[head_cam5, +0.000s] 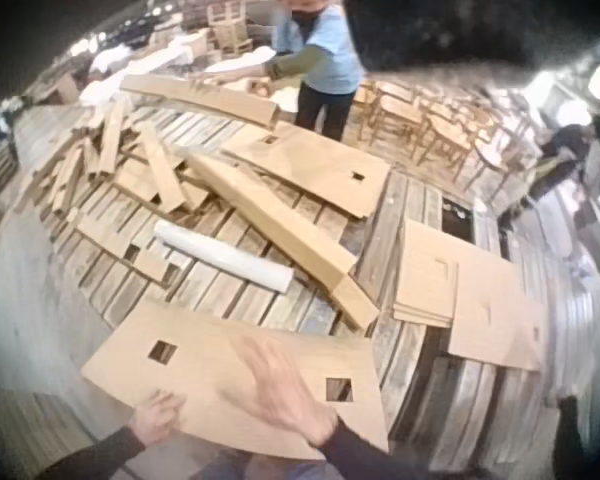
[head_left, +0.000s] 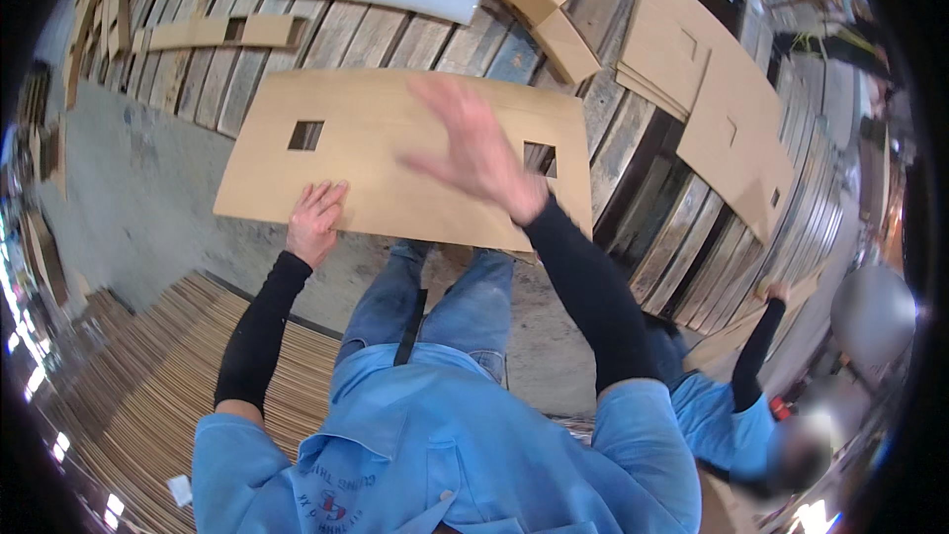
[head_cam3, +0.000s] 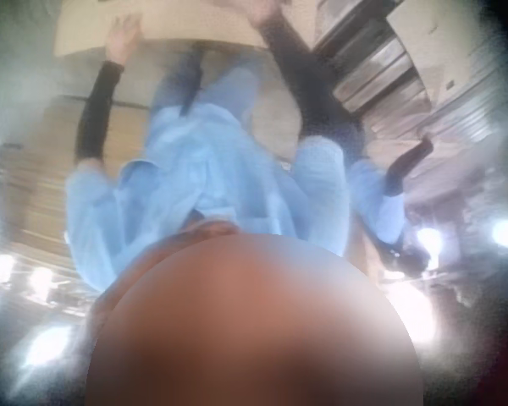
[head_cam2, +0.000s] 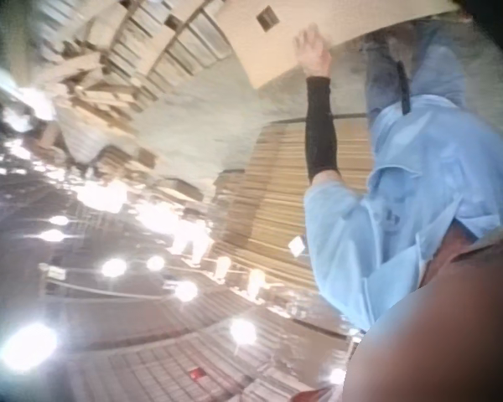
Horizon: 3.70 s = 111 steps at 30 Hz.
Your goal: The person assembles flat cardboard pieces into boxes by folding flaps and sealing seams with a handheld tape dispenser. The person repeatedly picks up new pieces, folds them, applies tape, and places the finished boxes on a wooden pallet. Other workers are visible in the background performing similar tasks.
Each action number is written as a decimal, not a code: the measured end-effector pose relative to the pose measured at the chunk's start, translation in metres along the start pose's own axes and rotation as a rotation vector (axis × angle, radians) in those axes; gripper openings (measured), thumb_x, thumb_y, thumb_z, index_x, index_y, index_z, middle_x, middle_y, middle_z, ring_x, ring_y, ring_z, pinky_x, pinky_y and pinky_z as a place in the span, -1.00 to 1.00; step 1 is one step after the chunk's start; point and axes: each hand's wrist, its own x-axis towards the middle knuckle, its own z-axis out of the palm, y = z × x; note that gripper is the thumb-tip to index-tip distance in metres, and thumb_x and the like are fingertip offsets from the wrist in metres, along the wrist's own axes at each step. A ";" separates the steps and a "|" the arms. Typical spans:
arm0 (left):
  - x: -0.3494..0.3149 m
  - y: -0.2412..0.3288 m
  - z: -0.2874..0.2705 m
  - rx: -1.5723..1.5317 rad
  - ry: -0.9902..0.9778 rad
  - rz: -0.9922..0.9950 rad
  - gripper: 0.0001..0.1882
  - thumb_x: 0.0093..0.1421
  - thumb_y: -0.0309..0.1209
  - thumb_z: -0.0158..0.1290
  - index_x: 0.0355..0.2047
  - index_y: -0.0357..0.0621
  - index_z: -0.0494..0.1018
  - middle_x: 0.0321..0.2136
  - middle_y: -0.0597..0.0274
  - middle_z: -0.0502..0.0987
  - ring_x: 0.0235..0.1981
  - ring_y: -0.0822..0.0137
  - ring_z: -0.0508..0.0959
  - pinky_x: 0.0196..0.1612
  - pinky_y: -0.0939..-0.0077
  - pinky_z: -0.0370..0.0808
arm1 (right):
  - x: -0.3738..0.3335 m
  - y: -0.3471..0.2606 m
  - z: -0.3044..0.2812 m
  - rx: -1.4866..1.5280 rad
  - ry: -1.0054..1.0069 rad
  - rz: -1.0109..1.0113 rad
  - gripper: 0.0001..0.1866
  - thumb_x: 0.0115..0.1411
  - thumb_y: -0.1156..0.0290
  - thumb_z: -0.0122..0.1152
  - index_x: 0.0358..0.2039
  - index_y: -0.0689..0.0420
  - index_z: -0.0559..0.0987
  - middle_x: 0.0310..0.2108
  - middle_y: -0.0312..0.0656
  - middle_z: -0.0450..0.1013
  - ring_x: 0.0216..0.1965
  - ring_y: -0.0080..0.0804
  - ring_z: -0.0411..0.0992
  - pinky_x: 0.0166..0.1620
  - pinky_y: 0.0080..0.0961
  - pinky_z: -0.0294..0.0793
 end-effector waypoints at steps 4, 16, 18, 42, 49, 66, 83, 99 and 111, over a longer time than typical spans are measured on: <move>0.013 0.010 0.001 -0.053 -0.024 -0.015 -0.76 -0.09 -0.63 0.12 -0.33 -0.20 0.53 0.27 0.21 0.47 0.28 0.00 0.44 0.36 -0.14 0.31 | -0.122 0.005 0.033 -0.405 -0.496 0.197 -0.06 0.00 0.24 0.49 0.39 0.12 0.29 0.34 0.12 0.23 0.36 0.10 0.21 0.36 0.05 0.20; 0.087 -0.008 0.057 -0.246 -0.519 -0.080 -0.78 0.05 -0.46 0.20 -0.24 -0.04 0.66 -0.37 -0.06 0.64 -0.22 -0.09 0.64 -0.18 0.07 0.56 | -0.169 0.121 0.044 -0.381 -0.607 0.360 -0.70 0.06 0.44 0.30 -0.16 0.21 0.68 0.24 0.06 0.42 0.22 0.02 0.43 0.23 -0.12 0.47; 0.106 -0.022 0.063 -0.355 -0.615 -0.094 -0.81 0.04 -0.41 0.27 -0.29 -0.05 0.65 -0.40 -0.06 0.63 -0.27 -0.08 0.65 -0.23 0.10 0.56 | -0.161 0.129 0.042 -0.476 -0.549 0.136 -0.76 0.09 0.38 0.28 -0.26 0.25 0.68 0.13 0.09 0.51 0.12 0.01 0.51 0.21 -0.12 0.49; 0.105 0.000 0.125 0.209 0.127 0.182 -0.76 0.07 -0.13 0.25 -0.36 0.07 0.51 0.48 0.22 0.12 0.45 0.16 0.13 0.52 0.00 -0.02 | -0.002 0.222 0.049 -0.555 -0.453 0.219 0.16 -0.20 0.01 0.69 0.38 0.10 0.29 0.19 0.13 0.39 0.23 0.12 0.36 0.24 0.05 0.36; 0.095 -0.009 0.135 0.313 0.267 0.324 -0.90 0.16 -0.20 0.14 -0.34 0.18 0.54 0.19 0.38 0.36 0.13 0.27 0.31 0.33 0.29 0.23 | 0.046 0.200 0.047 -0.605 -0.767 0.453 -0.17 -0.21 0.06 0.68 0.11 0.04 0.57 -0.02 0.03 0.55 0.02 0.10 0.53 0.10 -0.05 0.50; 0.109 -0.016 0.145 0.083 0.185 0.314 -0.74 -0.04 -0.14 0.24 -0.44 0.05 0.48 0.09 0.23 0.46 0.10 0.21 0.43 0.27 0.24 0.38 | -0.110 0.114 0.087 -0.675 -0.370 0.363 0.15 -0.04 -0.15 0.54 0.44 0.09 0.19 0.18 0.17 0.38 0.22 0.10 0.36 0.26 0.07 0.29; 0.118 0.004 0.146 0.185 0.248 0.223 -0.80 0.08 -0.24 0.18 -0.25 0.23 0.50 0.20 0.39 0.41 0.18 0.31 0.35 0.30 0.21 0.24 | -0.042 0.181 0.032 0.112 -0.847 0.835 -0.11 -0.01 0.30 0.58 0.32 0.25 0.40 0.15 -0.01 0.54 0.15 -0.25 0.50 0.24 -0.35 0.42; 0.188 -0.008 0.144 0.341 0.371 0.010 -0.79 0.12 -0.24 0.17 -0.20 0.28 0.57 0.09 0.45 0.47 0.16 0.35 0.39 0.29 0.07 0.29 | -0.036 0.137 0.055 -0.854 -0.376 0.306 0.04 0.05 0.27 0.49 0.46 0.12 0.11 0.09 0.23 0.37 0.06 0.20 0.37 0.16 0.09 0.28; 0.188 -0.002 0.143 0.238 0.366 0.052 -0.83 0.14 -0.34 0.23 -0.23 0.11 0.58 -0.04 0.31 0.53 0.21 0.22 0.42 0.41 0.03 0.25 | -0.071 0.153 0.077 -0.753 -0.346 0.148 0.04 0.01 0.16 0.52 0.45 0.07 0.18 0.14 0.34 0.22 0.16 0.23 0.24 0.21 0.09 0.18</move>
